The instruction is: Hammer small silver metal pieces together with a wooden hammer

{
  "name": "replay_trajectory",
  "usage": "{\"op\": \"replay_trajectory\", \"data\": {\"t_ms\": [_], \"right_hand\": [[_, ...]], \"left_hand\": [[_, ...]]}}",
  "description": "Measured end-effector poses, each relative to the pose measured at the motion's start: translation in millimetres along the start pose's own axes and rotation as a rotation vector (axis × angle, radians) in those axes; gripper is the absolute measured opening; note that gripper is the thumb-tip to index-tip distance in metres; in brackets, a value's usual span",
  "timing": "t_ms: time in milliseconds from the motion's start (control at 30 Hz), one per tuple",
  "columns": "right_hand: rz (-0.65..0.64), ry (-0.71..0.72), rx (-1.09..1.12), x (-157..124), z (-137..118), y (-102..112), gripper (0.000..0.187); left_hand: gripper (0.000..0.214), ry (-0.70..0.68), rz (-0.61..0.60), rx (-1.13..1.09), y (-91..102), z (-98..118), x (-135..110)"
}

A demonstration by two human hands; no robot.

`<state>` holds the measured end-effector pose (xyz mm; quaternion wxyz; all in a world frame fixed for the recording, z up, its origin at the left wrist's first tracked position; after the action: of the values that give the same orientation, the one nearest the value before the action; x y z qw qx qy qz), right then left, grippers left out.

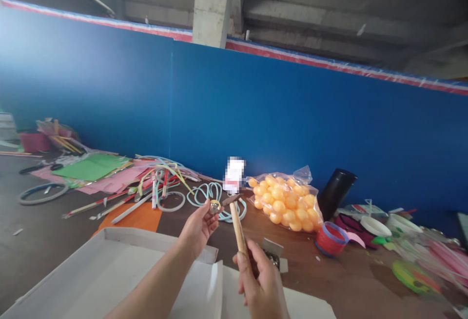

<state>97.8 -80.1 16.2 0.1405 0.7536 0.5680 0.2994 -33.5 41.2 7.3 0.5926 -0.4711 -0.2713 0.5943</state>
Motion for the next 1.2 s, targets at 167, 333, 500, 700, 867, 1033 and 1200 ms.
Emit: {"op": "replay_trajectory", "data": {"t_ms": [167,333,500,700,867,1033,1200], "right_hand": [[-0.05,-0.036,0.002,0.1,-0.8,-0.2,0.045],[-0.026,-0.029,0.026,-0.2,1.6,-1.7,0.045],[-0.058,-0.021,0.016,0.0,1.6,-1.9,0.044],[-0.044,-0.005,0.018,-0.7,0.8,-2.2,0.045],[-0.052,-0.01,0.009,-1.5,0.9,-2.6,0.048],[-0.064,0.003,0.012,-1.2,0.9,-2.7,0.049],[-0.039,0.024,0.048,-1.3,0.5,-2.7,0.045]], "left_hand": [[0.015,0.005,-0.002,-0.006,-0.7,-0.1,-0.5],[0.015,0.006,-0.004,0.003,0.1,-0.3,0.3],[0.012,-0.003,0.018,-0.022,0.5,-0.4,1.2],[0.012,0.001,0.007,-0.035,1.8,-1.0,1.1],[0.011,-0.014,-0.001,-0.024,3.2,-1.4,1.9],[0.01,-0.013,0.002,-0.029,3.5,-1.8,2.6],[0.012,-0.016,-0.005,-0.007,1.9,-1.9,0.7]]}}
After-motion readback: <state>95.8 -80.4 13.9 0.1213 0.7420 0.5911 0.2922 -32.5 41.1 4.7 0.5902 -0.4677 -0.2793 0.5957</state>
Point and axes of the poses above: each hand's wrist, its own x-axis towards the middle knuckle, its own y-axis out of the back of the hand, z = x × y, the point moved 1 cm from there along x, towards the middle knuckle, and after that the axes turned 14 degrees about -x, right-handed, at the moved point
